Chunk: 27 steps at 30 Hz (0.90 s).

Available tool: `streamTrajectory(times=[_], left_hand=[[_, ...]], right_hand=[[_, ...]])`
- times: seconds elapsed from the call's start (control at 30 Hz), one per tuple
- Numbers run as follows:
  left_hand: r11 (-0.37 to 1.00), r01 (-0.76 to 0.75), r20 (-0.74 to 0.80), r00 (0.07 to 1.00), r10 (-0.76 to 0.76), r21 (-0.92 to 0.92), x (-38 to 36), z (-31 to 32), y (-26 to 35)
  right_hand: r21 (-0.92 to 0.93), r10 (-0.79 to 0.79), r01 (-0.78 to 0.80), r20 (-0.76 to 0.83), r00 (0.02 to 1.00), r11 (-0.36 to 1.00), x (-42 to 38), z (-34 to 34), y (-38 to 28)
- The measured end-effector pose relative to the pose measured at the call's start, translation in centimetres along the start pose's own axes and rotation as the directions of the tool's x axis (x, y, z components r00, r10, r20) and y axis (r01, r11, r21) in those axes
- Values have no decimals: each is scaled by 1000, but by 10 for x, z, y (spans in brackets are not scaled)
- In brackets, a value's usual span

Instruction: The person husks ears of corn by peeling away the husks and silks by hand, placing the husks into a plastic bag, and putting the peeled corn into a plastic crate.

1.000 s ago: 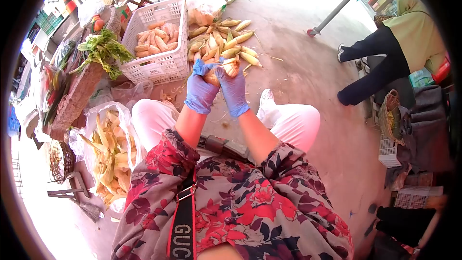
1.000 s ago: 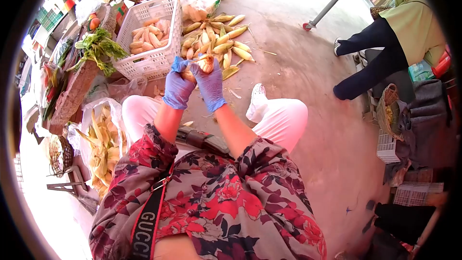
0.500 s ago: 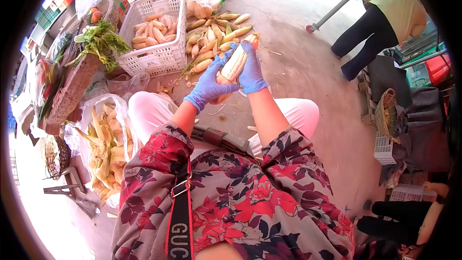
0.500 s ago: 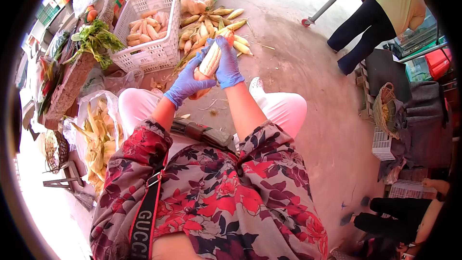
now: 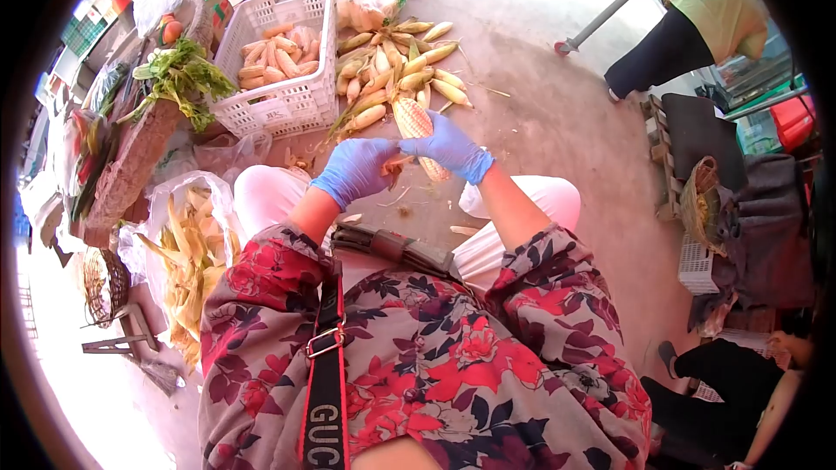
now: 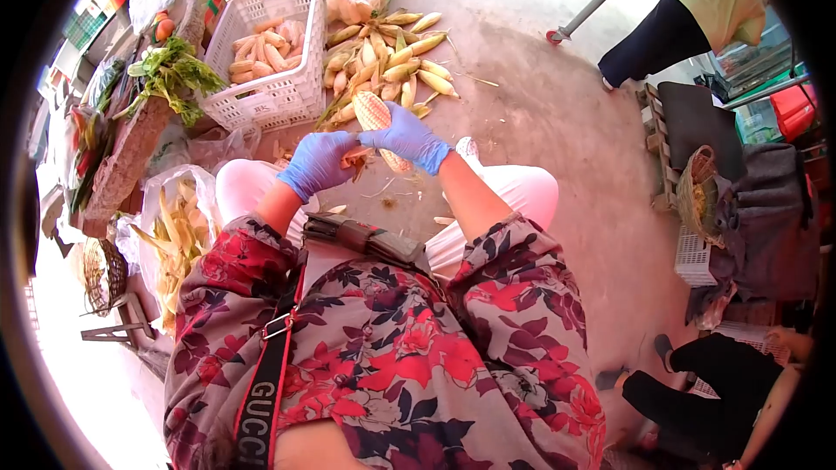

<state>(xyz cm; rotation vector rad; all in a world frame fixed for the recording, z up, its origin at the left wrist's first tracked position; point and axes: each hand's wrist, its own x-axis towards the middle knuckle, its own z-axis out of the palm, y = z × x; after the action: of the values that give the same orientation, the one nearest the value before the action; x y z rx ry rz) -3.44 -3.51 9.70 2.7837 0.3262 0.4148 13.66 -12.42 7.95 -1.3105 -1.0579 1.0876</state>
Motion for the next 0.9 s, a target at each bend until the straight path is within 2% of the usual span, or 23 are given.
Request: streamTrajectory(times=[0.03, 0.07, 0.1, 0.17, 0.27, 0.3, 0.33, 0.4, 0.43, 0.47, 0.5, 0.53, 0.57, 0.6, 0.63, 0.67, 0.73, 0.77, 0.8, 0.87, 0.9], left_hand=[[995, 83, -71, 994, -78, 62, -4, -12, -12], [989, 140, -213, 966, -146, -42, -10, -34, -19], [979, 190, -377, 904, -202, -69, -19, -59, -26], [955, 293, -570, 777, -266, -45, -53, -104, -49], [828, 561, -700, 601, -386, 25, -136, -140, -82], [671, 736, -653, 553, -517, 92, -171, -143, -97], [473, 865, -615, 467, -635, 168, -208, -139, -115], [489, 861, -477, 492, -728, 140, -293, -113, -157], [305, 903, -370, 406, -836, 302, -306, -105, -143], [125, 877, -283, 280, -917, 464, -314, -97, -134], [-8, 874, -157, 78, -984, 486, -295, -107, -119], [94, 901, -192, 190, -963, 423, -265, -118, -98], [464, 825, -414, 564, -714, 323, -280, -98, -128], [717, 697, -520, 624, -584, 31, -230, -103, -99], [736, 538, -418, 607, -676, -411, -184, -107, -68], [690, 262, -357, 702, -616, -675, -150, -93, -53], [821, 156, -353, 847, -397, -549, -88, -82, -9], [756, 72, -333, 868, -369, -650, -66, -62, -4], [670, -13, -314, 890, -331, -742, -49, -40, -1], [276, -82, -222, 820, -527, -958, -29, -20, 11], [50, -131, -135, 790, -597, -990, -20, -15, 14]], right_hand=[[53, 93, -96, 58, 994, 994, -8, -6, -5], [91, 185, -197, 126, 975, 976, -12, -13, -10], [113, 166, -178, 109, 980, 978, -15, -17, -5], [243, 168, -198, 139, 976, 950, -21, -20, -7], [349, 138, -201, 198, 971, 915, -23, -15, -10], [382, 131, -209, 220, 967, 901, -22, -13, -12], [412, 124, -219, 246, 961, 884, -19, -10, -13], [406, 92, -188, 245, 965, 895, -15, -2, -10], [399, 70, -168, 248, 966, 901, -15, 4, -14], [390, 43, -141, 251, 967, 910, -11, 9, -17], [394, 31, -141, 274, 961, 908, -7, 12, -14], [365, -13, -84, 254, 967, 927, -5, 19, -15], [334, -57, -27, 238, 970, 942, -3, 27, -16], [303, -104, 31, 227, 968, 952, -2, 36, -19], [256, -84, 31, 200, 976, 966, -2, 44, -24], [111, -126, 106, 186, 974, 988, -2, 52, -28], [-179, -224, 251, 160, 961, 951, -4, 67, -37], [-291, -221, 251, 134, 966, 923, -9, 74, -46], [-333, -286, 292, 69, 956, 897, -11, 80, -44], [-433, -418, 353, -63, 906, 830, -12, 89, -35], [-521, -444, 316, -139, 885, 793, -12, 91, -32]])
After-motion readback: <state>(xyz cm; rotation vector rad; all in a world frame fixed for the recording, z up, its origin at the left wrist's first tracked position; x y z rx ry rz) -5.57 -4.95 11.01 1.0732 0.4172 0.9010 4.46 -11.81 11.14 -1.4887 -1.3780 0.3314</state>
